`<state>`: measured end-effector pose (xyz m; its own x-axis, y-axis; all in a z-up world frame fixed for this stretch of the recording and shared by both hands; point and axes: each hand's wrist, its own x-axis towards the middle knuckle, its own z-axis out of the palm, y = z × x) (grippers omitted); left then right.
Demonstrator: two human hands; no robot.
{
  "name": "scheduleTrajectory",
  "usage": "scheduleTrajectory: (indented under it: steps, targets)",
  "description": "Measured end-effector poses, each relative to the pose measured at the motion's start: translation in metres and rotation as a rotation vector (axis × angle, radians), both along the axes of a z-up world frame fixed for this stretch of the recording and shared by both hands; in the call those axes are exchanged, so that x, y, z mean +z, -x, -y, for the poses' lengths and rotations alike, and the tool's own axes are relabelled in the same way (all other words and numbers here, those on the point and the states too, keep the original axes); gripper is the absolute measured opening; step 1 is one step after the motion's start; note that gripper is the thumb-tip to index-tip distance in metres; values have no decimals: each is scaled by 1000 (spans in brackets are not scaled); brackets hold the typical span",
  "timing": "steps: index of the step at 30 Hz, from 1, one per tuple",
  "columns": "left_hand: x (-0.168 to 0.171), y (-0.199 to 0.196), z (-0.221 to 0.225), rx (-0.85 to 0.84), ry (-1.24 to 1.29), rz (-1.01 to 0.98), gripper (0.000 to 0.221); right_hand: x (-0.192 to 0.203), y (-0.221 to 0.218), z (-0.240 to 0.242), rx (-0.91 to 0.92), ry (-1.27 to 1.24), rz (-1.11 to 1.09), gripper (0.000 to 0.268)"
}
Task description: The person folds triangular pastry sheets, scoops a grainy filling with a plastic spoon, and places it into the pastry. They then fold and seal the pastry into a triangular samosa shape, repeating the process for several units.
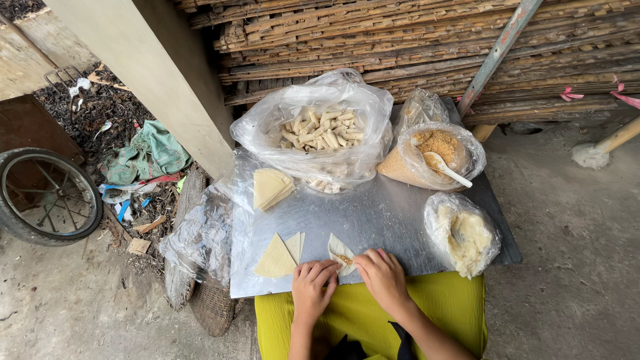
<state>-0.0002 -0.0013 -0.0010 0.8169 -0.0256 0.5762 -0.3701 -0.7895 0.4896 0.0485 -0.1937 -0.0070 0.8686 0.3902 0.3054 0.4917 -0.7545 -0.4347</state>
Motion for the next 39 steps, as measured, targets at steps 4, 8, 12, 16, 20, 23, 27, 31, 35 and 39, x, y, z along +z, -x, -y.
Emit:
scheduleTrajectory:
  steps: [4, 8, 12, 16, 20, 23, 27, 31, 35, 39]
  targets:
    - [1, 0, 0, -1, -1, 10, 23, 4, -4, 2, 29, -34, 71, 20]
    - [0, 1, 0, 1, 6, 10, 23, 6, -1, 7, 54, -40, 55, 20]
    - [1, 0, 0, 4, 7, 17, 22, 6, -1, 7, 57, -54, 45, 13]
    - [2, 1, 1, 4, 10, 16, 23, 5, -1, 5, 59, -63, 55, 9]
    - [1, 1, 0, 8, 11, 15, 24, 4, -1, 3, 65, -104, 21, 8]
    - [-1, 1, 0, 15, 13, 18, 23, 2, 0, -1, 81, -173, 0, 9]
    - [-3, 0, 1, 17, 9, 15, 21, -2, 0, -9, 148, -237, 83, 16]
    - [-4, -1, 1, 22, 5, 18, 19, 0, 4, -11, 177, -261, -1, 38]
    - [-4, 0, 0, 18, 9, 24, 19, 2, 3, -10, 209, -250, -3, 45]
    - [-5, 0, 0, 19, 21, 30, 16, 2, 3, -11, 217, -123, 17, 43]
